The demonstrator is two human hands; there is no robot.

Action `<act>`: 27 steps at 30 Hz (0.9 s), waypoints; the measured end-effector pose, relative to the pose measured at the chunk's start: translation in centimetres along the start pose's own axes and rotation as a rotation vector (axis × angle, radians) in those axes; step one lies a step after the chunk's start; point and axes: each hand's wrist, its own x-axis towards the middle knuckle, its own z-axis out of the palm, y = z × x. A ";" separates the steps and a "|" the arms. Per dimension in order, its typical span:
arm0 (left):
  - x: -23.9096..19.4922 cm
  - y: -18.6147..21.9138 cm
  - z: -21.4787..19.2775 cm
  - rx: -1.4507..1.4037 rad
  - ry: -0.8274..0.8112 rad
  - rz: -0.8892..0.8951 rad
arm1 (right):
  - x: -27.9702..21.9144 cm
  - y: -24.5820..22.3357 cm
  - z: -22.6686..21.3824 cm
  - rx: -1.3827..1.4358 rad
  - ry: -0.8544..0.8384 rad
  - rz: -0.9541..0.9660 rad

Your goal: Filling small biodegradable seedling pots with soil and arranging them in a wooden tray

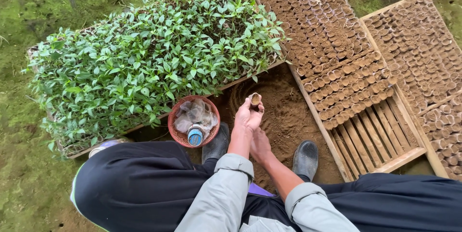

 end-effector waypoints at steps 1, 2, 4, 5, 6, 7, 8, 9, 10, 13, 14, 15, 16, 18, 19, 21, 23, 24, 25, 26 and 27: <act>-0.2 -0.1 0.3 0.000 -0.001 0.000 | 1.8 3.2 2.3 0.000 0.000 -0.001; -0.5 -0.2 0.5 0.003 -0.004 0.007 | 3.5 6.5 4.7 -0.010 0.008 0.034; -1.1 -0.5 0.8 0.006 -0.006 0.011 | 7.0 12.3 8.1 -0.021 0.015 0.072; -1.4 -0.5 0.9 0.024 -0.003 0.018 | 8.8 14.8 9.0 0.053 0.030 0.167; -1.7 -0.6 1.1 0.043 0.001 0.025 | 10.5 17.2 10.0 0.127 0.045 0.262; -1.4 -0.7 0.8 0.043 -0.001 0.023 | 9.2 14.6 6.5 0.126 0.048 0.264; -1.1 -0.8 0.5 0.069 0.003 0.037 | 7.9 11.9 3.0 0.328 0.153 0.271; -0.7 -0.8 0.3 0.095 0.004 0.051 | 6.7 9.2 -0.6 0.530 0.260 0.273; -0.9 -0.9 0.8 0.095 0.001 0.048 | 6.3 8.0 -3.2 0.529 0.264 0.274; -1.4 -1.0 1.4 0.160 -0.006 0.068 | 5.2 4.8 -9.1 0.894 0.316 0.230; -1.3 -1.1 1.3 0.174 -0.007 0.070 | 5.2 4.1 -10.2 0.934 0.306 0.196; -1.2 -1.2 1.3 0.189 -0.010 0.072 | 5.2 3.3 -11.3 0.974 0.297 0.161; -1.6 -1.3 1.7 0.190 -0.010 0.072 | 5.0 2.4 -11.9 0.975 0.299 0.161; -2.6 -1.5 2.4 0.244 -0.025 0.087 | 4.7 0.7 -13.0 0.995 0.276 0.129; -2.4 -1.5 2.3 0.246 -0.026 0.088 | 4.7 0.3 -12.9 0.996 0.276 0.128; -2.1 -1.6 2.2 0.241 -0.027 0.094 | 4.6 -0.5 -12.7 0.970 0.281 0.101; -1.7 -1.6 1.9 0.238 -0.031 0.093 | 5.0 -0.6 -12.3 0.978 0.293 0.107; -1.5 -1.5 1.7 0.235 -0.033 0.090 | 5.1 -0.6 -12.1 0.985 0.304 0.114; -1.6 -1.5 1.8 0.233 -0.033 0.090 | 5.2 -0.7 -12.0 0.984 0.303 0.114; -1.7 -1.5 1.8 0.240 -0.033 0.090 | 5.3 -0.8 -11.8 0.907 0.329 0.110; -1.7 -1.6 1.9 0.248 -0.034 0.089 | 5.5 -0.8 -11.7 0.830 0.355 0.105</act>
